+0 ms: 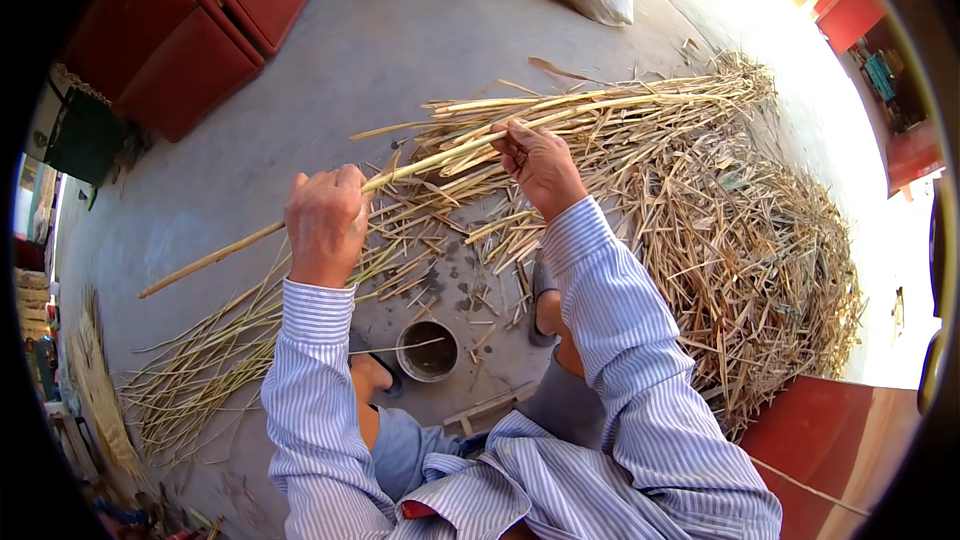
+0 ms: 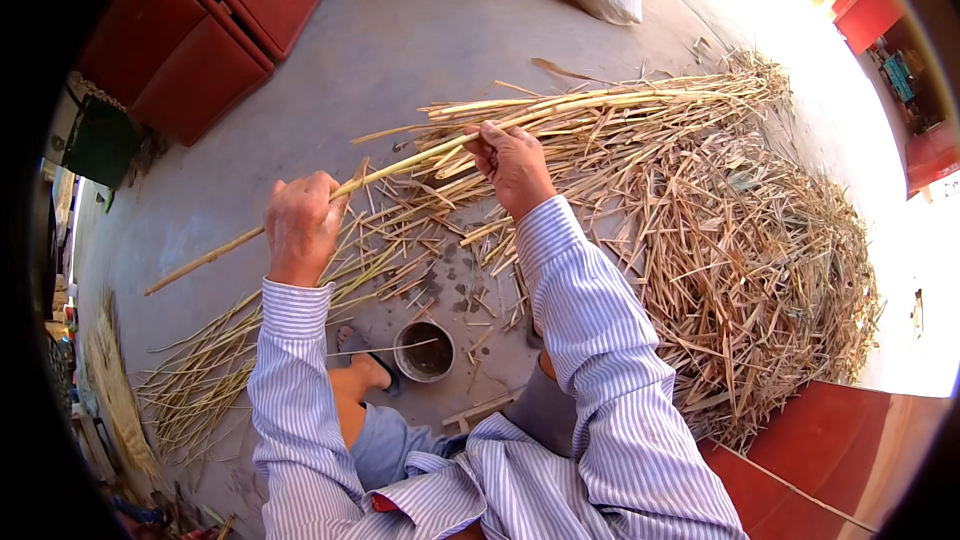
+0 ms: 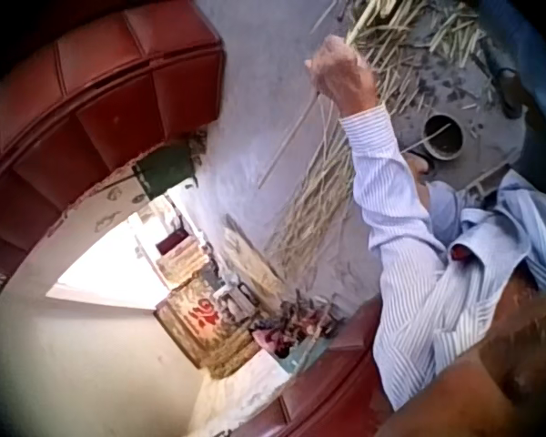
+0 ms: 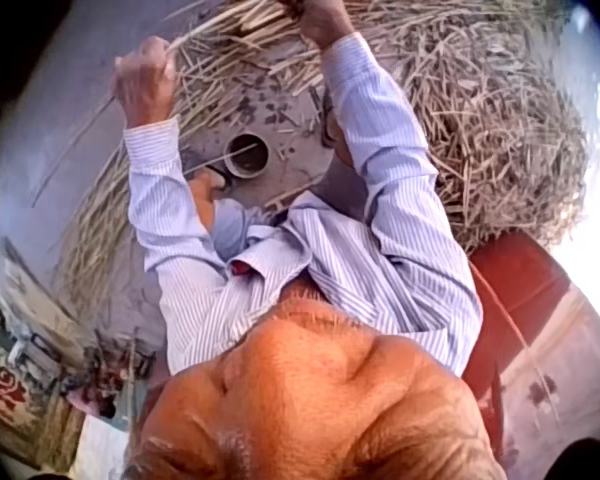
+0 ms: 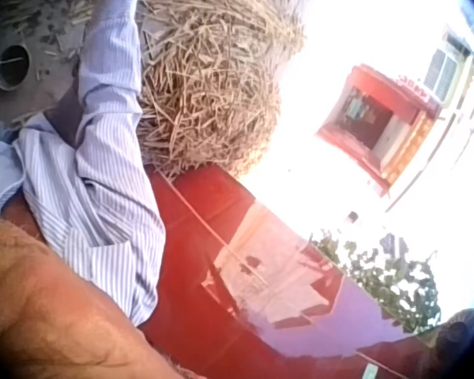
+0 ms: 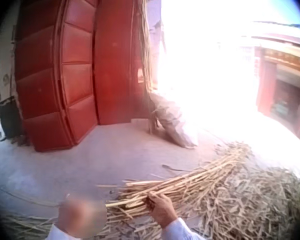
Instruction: The person sits on the floor and repeatedly picks up dried plant stalks, strips off the fibrous outer layers by hand, and places the processed pieces into a metal container. The person continues this repetitive manual processing throughout the clip.
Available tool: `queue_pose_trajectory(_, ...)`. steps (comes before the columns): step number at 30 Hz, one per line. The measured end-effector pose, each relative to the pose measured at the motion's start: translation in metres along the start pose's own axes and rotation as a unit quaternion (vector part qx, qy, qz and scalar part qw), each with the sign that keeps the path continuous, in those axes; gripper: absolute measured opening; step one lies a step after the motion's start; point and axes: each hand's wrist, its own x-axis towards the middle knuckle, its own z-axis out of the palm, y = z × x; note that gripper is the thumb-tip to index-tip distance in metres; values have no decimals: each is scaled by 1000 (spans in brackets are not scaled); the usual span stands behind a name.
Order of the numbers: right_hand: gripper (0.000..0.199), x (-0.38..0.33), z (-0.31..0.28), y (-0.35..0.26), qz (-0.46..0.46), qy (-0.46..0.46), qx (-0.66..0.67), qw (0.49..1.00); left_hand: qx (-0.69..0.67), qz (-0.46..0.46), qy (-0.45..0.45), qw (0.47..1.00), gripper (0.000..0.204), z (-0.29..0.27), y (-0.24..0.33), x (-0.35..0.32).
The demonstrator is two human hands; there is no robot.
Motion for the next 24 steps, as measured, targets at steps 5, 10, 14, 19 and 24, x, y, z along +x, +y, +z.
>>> queue_pose_trajectory(5, 13, 0, 4, 5, -28, -27, -10, 999, 82, -31, -46, 995, 23, 12, -25, -12)
queue_pose_trajectory(10, 7, -9, 14, 9, -8, -18, 7, 1000, -293, -161, -116, 935, 20, 0, -11, -2)
queue_pose_trajectory(14, 8, -9, 13, 12, -9, -35, 14, 999, -397, -262, 62, 877, 18, -8, -33, 1)
queue_pose_trajectory(19, 8, -14, 24, 21, 11, -65, -22, 998, 93, 0, 208, 974, 27, 2, 0, 19)
queue_pose_trajectory(24, 13, -22, 42, 36, 52, -114, 43, 991, -78, 33, -18, 996, 26, 26, 22, 4)
